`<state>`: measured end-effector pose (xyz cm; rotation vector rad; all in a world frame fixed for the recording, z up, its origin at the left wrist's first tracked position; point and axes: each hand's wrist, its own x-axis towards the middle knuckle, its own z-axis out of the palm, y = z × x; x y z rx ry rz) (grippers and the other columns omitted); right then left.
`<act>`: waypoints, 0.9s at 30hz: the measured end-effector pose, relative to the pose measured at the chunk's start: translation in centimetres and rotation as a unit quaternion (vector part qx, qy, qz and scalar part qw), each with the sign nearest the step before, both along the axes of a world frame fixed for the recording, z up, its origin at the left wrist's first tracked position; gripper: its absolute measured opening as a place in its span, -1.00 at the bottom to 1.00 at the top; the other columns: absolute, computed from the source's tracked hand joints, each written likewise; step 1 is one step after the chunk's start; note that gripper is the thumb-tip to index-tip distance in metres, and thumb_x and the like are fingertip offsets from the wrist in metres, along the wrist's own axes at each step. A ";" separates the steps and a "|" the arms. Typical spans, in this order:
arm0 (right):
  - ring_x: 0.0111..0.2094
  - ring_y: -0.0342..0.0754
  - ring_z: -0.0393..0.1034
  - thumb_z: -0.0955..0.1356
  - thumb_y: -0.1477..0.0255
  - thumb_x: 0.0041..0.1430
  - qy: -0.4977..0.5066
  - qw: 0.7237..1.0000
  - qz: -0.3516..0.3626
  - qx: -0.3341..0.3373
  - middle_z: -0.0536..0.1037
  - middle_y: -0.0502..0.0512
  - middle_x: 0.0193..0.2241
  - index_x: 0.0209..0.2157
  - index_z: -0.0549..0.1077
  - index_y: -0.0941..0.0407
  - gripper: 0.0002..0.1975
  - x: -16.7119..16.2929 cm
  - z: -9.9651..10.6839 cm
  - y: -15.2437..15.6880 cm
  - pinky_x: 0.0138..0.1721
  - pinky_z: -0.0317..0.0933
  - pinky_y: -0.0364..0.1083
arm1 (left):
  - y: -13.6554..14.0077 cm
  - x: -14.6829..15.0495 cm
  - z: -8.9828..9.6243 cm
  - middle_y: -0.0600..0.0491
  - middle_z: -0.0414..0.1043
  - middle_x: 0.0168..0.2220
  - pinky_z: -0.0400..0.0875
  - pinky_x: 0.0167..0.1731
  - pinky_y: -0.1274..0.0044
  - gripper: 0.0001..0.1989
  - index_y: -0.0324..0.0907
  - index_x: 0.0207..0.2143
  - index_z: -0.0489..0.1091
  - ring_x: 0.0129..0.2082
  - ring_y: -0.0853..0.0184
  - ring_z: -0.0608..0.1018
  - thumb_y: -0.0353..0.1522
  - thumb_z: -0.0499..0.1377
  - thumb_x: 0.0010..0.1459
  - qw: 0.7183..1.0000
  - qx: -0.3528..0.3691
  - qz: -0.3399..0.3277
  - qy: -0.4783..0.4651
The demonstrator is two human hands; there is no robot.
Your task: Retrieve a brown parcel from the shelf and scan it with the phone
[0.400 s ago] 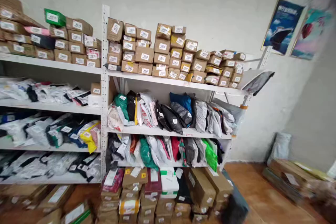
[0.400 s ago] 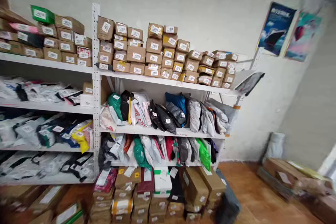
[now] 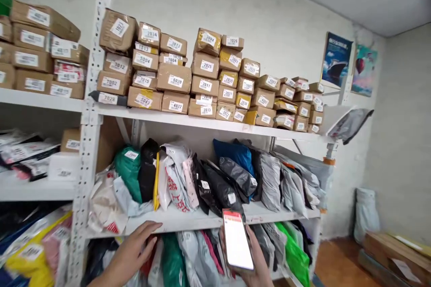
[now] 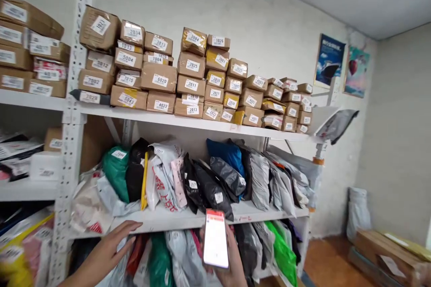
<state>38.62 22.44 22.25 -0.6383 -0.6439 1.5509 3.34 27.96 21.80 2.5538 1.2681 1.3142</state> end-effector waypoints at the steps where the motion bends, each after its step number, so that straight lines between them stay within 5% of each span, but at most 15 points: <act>1: -0.31 0.08 0.57 0.43 0.11 0.04 0.034 0.999 0.000 0.017 0.65 0.19 -0.30 -0.22 0.54 0.16 -0.58 -0.5 2.5 4.4 -0.40 0.42 -0.03 | 2.0 0.0 2.4 0.01 0.54 -0.02 0.47 -0.01 0.52 -0.66 -0.03 0.00 0.46 -0.02 0.30 0.57 -0.28 0.02 0.24 0.999 0.033 -0.015 0.027; 4: -0.37 0.05 0.57 0.37 0.24 0.15 0.081 0.996 -0.029 0.032 0.65 0.18 -0.41 -0.30 0.52 0.19 -0.72 -1.8 9.4 15.5 -0.35 0.43 -0.03 | 7.6 1.1 6.7 0.00 0.52 -0.04 0.49 -0.04 0.54 -0.67 -0.03 0.01 0.44 -0.05 0.32 0.57 -0.36 0.04 0.23 0.989 0.106 -0.040 0.091; 6: -0.42 0.05 0.57 0.29 0.28 0.22 0.095 0.993 -0.064 0.025 0.64 0.15 -0.48 -0.35 0.50 0.17 -0.74 -1.8 12.3 20.2 -0.38 0.43 -0.01 | 11.3 3.1 7.0 -0.02 0.52 -0.05 0.51 -0.07 0.52 -0.64 -0.04 0.00 0.44 -0.08 0.29 0.58 -0.43 0.09 0.15 0.981 0.139 -0.058 0.125; 8: -0.37 0.07 0.57 0.29 0.30 0.21 0.105 0.989 -0.093 0.040 0.65 0.16 -0.42 -0.29 0.50 0.16 -0.76 -0.4 13.0 22.3 -0.36 0.43 0.02 | 14.7 6.2 5.4 -0.04 0.51 -0.03 0.53 -0.08 0.48 -0.57 -0.05 0.00 0.43 -0.07 0.25 0.57 -0.45 0.16 0.04 0.970 0.162 -0.088 0.161; 12: -0.17 0.13 0.55 0.48 0.28 -0.06 0.132 0.970 -0.171 0.113 0.65 0.15 -0.21 -0.09 0.48 0.09 -0.55 5.0 7.1 21.1 -0.17 0.44 0.10 | 19.4 15.0 -0.6 -0.05 0.52 0.00 0.52 -0.08 0.51 -0.57 -0.02 0.05 0.42 -0.04 0.24 0.57 -0.43 0.20 0.10 0.960 0.181 -0.121 0.178; 15: -0.32 0.09 0.56 0.54 0.21 -0.21 0.135 0.969 -0.188 0.085 0.65 0.08 -0.29 -0.15 0.50 0.03 -0.49 9.2 0.1 20.2 -0.21 0.46 0.10 | 20.1 22.8 -4.2 -0.21 0.37 0.16 0.41 0.07 0.47 -0.42 -0.09 0.20 0.31 0.13 0.18 0.46 -0.51 0.20 0.10 0.991 0.067 -0.062 0.093; 18: -0.41 -0.02 0.51 0.53 0.23 -0.19 0.178 0.961 -0.184 0.108 0.60 0.01 -0.39 -0.15 0.51 -0.01 -0.52 11.2 -4.6 22.2 -0.32 0.46 0.02 | 20.4 29.6 -5.2 -0.45 0.01 0.31 0.26 0.20 0.31 -0.19 -0.34 0.28 0.15 0.30 -0.06 0.20 -0.36 0.33 -0.02 0.997 -0.047 -0.043 0.030; 22: -0.51 -0.02 0.43 0.55 0.21 -0.26 0.227 0.949 -0.160 0.150 0.52 -0.05 -0.47 -0.26 0.54 -0.16 -0.60 10.3 -5.4 27.8 -0.43 0.42 0.02 | 23.3 34.0 -2.3 -0.45 -0.22 0.37 0.09 0.28 0.32 -0.26 -0.42 0.30 0.06 0.36 -0.01 0.01 -0.47 0.16 0.07 0.992 -0.125 0.012 -0.028; 27: -0.35 -0.03 0.44 0.51 0.07 -0.16 0.230 0.947 -0.119 0.191 0.54 0.03 -0.39 -0.11 0.51 -0.01 -0.45 6.6 -1.6 33.5 -0.21 0.41 0.02 | 28.1 32.7 6.8 -0.42 -0.10 0.35 0.19 0.22 0.41 -0.38 -0.39 0.34 -0.05 0.33 0.12 0.13 -0.57 -0.10 0.21 0.973 -0.208 0.091 0.039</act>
